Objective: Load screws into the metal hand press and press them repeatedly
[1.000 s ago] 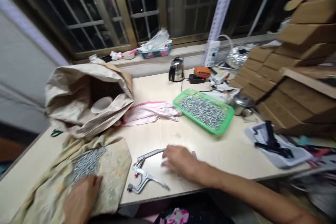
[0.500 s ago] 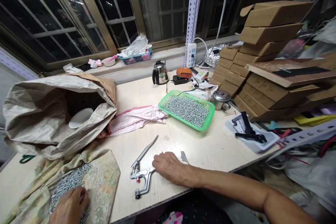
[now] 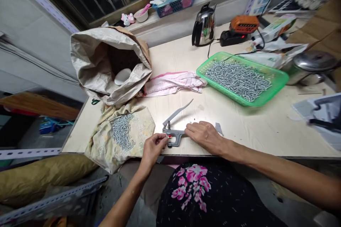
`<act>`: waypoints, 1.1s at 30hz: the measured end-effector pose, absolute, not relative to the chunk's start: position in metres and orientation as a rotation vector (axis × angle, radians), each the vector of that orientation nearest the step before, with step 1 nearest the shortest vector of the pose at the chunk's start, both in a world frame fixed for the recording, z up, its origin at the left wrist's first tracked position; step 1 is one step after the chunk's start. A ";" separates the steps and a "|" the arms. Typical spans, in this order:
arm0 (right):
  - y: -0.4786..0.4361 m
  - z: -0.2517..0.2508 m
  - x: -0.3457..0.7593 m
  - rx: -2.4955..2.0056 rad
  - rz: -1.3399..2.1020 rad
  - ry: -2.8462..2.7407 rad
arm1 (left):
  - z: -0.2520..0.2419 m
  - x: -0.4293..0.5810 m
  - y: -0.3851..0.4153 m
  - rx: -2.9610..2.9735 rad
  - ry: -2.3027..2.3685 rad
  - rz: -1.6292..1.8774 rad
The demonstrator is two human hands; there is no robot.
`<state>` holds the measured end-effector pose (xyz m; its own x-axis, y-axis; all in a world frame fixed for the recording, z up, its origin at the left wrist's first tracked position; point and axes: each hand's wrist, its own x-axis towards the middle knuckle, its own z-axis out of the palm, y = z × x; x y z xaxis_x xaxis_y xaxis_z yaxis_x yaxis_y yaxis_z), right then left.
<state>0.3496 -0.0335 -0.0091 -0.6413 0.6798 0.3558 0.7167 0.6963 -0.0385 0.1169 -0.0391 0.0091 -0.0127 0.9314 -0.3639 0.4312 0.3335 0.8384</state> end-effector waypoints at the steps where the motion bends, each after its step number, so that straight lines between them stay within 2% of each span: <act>1: -0.034 -0.009 0.350 -1.090 -0.160 -2.561 | 0.006 0.117 -0.041 1.267 1.630 0.629; 11: -0.036 -0.006 0.349 -1.145 -0.053 -2.640 | -0.010 0.111 -0.035 1.287 1.703 0.457; 22: -0.035 -0.019 0.349 -1.181 0.139 -2.691 | 0.011 0.111 -0.015 1.030 1.579 0.137; 33: -0.036 -0.024 0.351 -1.177 0.246 -2.665 | 0.014 0.116 -0.010 1.006 1.555 0.045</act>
